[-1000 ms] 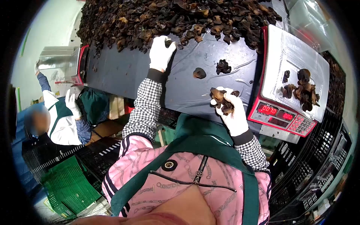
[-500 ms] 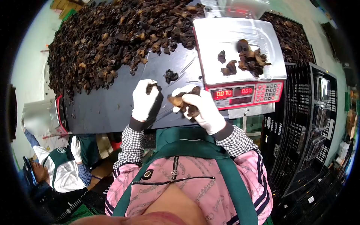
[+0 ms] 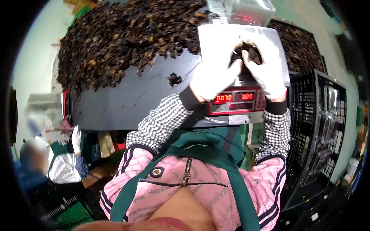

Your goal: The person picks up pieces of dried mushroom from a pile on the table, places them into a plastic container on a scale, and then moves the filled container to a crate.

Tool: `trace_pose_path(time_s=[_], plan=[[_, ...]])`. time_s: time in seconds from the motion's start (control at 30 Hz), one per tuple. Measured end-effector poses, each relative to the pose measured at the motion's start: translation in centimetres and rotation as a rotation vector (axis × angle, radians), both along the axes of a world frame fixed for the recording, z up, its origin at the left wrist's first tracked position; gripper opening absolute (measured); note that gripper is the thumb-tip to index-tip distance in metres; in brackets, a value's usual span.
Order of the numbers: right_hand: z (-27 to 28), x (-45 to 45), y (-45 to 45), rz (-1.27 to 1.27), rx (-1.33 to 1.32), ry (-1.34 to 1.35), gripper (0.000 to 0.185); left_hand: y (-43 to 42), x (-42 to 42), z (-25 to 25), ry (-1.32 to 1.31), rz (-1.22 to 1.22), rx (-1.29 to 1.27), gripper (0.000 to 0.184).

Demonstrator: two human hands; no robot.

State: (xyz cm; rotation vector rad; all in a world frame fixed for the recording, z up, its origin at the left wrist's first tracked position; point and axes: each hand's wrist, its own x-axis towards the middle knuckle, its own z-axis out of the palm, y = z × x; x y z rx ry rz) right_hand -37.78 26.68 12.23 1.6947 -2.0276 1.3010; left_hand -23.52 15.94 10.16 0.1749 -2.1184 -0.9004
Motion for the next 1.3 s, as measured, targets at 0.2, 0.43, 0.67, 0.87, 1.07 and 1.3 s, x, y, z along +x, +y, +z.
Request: trace_pose_path(time_s=[0.2, 0.43, 0.67, 0.87, 1.07, 1.3], plan=[[-0.7, -0.6, 0.3, 0.207, 0.226, -0.261, 0.077, 0.9, 2.9, -0.2, -0.091, 0.025, -0.075, 0.048], [0.0, -0.8, 0.9, 0.173, 0.307, -0.218, 0.097, -5.3, 12.5, -7.1, -0.399, 0.441, -0.274, 0.042], [-0.6, -1.1, 1.7, 0.036, 0.165, -0.31, 0.067, -6.2, 16.9, -8.2, -0.127, 0.147, 1.075, 0.023], [-1.4, -0.4, 2.5, -0.153, -0.007, -0.361, 0.038, -6.7, 18.1, -8.0, 0.173, -0.123, 1.596, 0.034], [-2.5, 0.0, 3.7, -0.293, -0.129, -0.431, 0.029, -6.0, 18.5, -8.3, 0.181, -0.189, 1.463, 0.037], [-3.9, 1.7, 5.0, -0.35, -0.166, -0.535, 0.032, -5.0, 14.2, -3.5, 0.053, -0.055, 1.35, 0.037]])
